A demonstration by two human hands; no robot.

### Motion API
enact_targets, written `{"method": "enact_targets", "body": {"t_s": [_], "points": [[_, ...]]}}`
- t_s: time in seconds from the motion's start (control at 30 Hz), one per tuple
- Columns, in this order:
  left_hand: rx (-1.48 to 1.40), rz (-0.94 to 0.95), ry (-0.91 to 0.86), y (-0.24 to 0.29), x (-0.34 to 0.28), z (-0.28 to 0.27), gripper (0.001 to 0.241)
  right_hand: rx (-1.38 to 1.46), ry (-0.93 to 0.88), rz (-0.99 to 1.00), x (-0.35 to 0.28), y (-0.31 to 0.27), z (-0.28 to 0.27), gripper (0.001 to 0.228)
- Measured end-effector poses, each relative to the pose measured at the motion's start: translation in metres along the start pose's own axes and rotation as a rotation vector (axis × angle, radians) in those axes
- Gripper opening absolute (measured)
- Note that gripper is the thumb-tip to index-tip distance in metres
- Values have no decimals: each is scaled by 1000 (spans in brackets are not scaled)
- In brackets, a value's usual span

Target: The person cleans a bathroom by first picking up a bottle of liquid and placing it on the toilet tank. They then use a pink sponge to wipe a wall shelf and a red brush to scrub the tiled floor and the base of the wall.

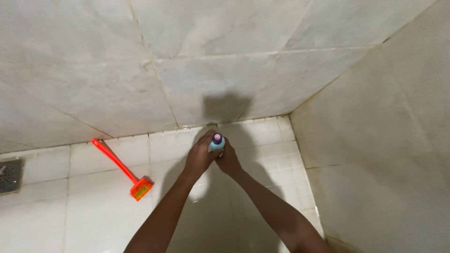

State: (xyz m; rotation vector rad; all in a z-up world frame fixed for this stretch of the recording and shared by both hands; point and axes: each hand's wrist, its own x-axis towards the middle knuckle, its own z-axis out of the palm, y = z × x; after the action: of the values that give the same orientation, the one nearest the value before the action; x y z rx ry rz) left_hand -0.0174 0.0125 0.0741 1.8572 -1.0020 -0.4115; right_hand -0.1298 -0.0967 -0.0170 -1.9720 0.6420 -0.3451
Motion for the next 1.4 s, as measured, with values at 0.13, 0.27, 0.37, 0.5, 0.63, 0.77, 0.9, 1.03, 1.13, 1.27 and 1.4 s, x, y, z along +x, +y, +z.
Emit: {"method": "enact_targets", "body": {"t_s": [0.13,0.27,0.37,0.5,0.63,0.77,0.9,1.03,1.13,1.27,1.4], "points": [[146,34,-14,33,-10,-15,70,-76,21,-19,-17,-67,-27,62],[-50,-228,-90,117,-19,-58,72,-29,8,5,-38,-129,-58,54],[-120,-188,-73,152,-24,-84,70,-27,32,-24,-44,-173,-73,56],[-55,-139,-58,215,-25,-119,64,-8,1,25,-61,-241,-102,53],[-154,-116,-59,292,-24,-161,60,8,21,35,-76,-303,-133,52],[-94,-254,-118,354,-27,-193,57,19,-54,120,-89,-350,-156,50],[-83,-231,-111,393,-30,-220,58,5,-50,133,-99,-389,-171,50],[-113,-180,-35,429,-42,-241,57,14,-21,86,-112,-435,-189,52],[-141,-243,1,450,-55,-253,58,6,-155,189,-118,-466,-196,51],[-137,-193,131,453,-80,-257,61,95,-159,112,-134,-499,-201,55],[-167,-235,153,470,-100,-273,60,176,-183,57,-150,-513,-194,49]]}}
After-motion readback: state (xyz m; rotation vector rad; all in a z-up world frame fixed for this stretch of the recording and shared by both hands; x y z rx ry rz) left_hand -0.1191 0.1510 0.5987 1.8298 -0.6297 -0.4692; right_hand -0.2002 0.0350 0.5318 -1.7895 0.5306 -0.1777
